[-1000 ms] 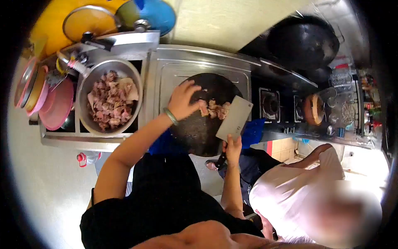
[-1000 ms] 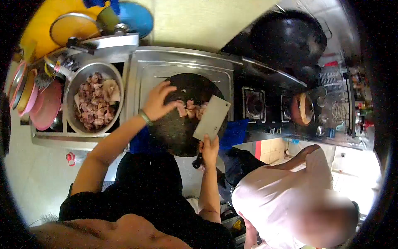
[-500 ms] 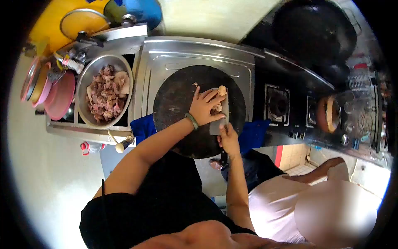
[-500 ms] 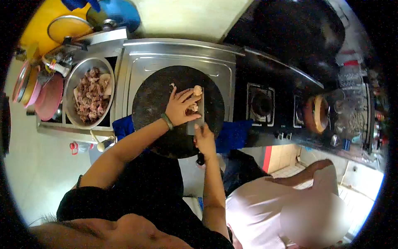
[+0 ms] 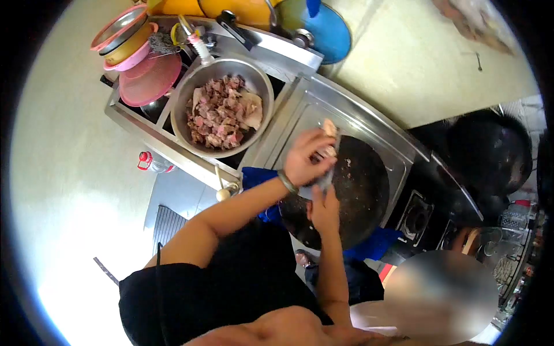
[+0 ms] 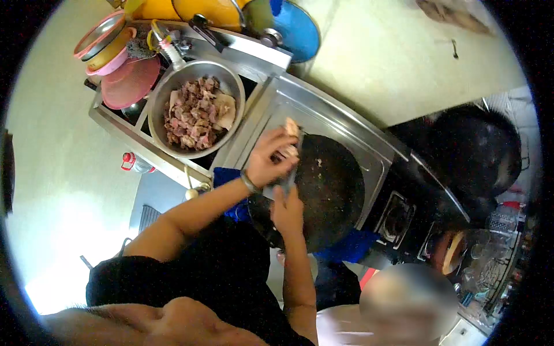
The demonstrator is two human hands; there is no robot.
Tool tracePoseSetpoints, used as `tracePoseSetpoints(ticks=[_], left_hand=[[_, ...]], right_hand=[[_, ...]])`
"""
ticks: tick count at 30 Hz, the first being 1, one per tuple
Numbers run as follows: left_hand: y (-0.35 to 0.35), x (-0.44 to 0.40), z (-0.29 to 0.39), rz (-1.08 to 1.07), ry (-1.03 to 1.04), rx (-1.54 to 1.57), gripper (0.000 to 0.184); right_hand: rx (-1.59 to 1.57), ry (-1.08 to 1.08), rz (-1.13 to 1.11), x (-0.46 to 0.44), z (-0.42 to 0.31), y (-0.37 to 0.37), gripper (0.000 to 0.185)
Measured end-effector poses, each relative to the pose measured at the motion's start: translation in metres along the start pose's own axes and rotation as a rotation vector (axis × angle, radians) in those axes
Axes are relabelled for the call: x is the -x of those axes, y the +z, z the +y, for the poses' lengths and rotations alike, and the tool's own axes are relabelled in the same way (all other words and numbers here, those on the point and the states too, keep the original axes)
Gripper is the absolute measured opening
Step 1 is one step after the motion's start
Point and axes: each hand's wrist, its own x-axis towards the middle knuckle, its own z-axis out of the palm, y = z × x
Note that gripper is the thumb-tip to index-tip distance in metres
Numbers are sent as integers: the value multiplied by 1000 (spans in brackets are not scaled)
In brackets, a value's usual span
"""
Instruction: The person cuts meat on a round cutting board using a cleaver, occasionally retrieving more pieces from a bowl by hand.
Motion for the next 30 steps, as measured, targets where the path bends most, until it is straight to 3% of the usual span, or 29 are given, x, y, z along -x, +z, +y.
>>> tracePoseSetpoints(ticks=[2,4,5,6,7,8,10,12,13,15,16,17,19,20,22,23,24,25,30], left_hand=[[-57,-24,-16,24,-2,-122,42],[-110,-39,-59,23,18,-286,43],[-131,-42,-95,41,60,-329,42],[-152,-41,-117,58,-105,-287,41],[-172,-42,-147,103,-11,-362,38],[-188,-38,-186,96,-102,-441,37],[-221,-33,-244,-171,-299,-697,42],[-222,-36,-244,-77,-88,-1051,46],[-212,-52,-220,-40,60,-1071,41],[-174,-72,-170,-277,-28,-586,33],[-140,-71,-177,-363,102,-448,25],[-104,-59,-156,-453,63,-344,21],[-35,-55,-112,-954,35,-250,17],[6,-30,-115,-764,302,-127,18],[72,-18,-93,-657,478,-68,19],[97,-8,-86,-777,348,-185,17],[104,-10,-77,-785,596,-324,15],[116,-11,-73,-763,682,-339,13],[130,-8,-71,-944,640,-415,22]], right_hand=[[47,-148,-65,-32,-6,47,42],[130,-101,-190,-64,-26,97,46],[93,-175,-209,-87,-19,125,37],[157,-219,-193,-100,-17,144,33],[220,-263,-174,-113,-15,163,29],[386,-278,-128,-119,-21,171,29],[359,-233,-91,-119,-23,171,30],[10,-106,-65,-99,-29,151,25],[-82,-68,-14,-87,-28,137,23],[-201,-8,129,-60,-20,108,20],[-232,18,222,-44,-10,93,21],[-339,12,338,-29,2,82,20],[-395,17,547,2,19,56,18],[-399,59,589,17,23,43,20],[-450,-94,646,35,39,25,21],[-455,-74,688,45,55,19,22],[-460,-53,749,51,69,16,23],[-452,-47,714,55,69,10,24],[-374,26,556,75,81,-23,34]])
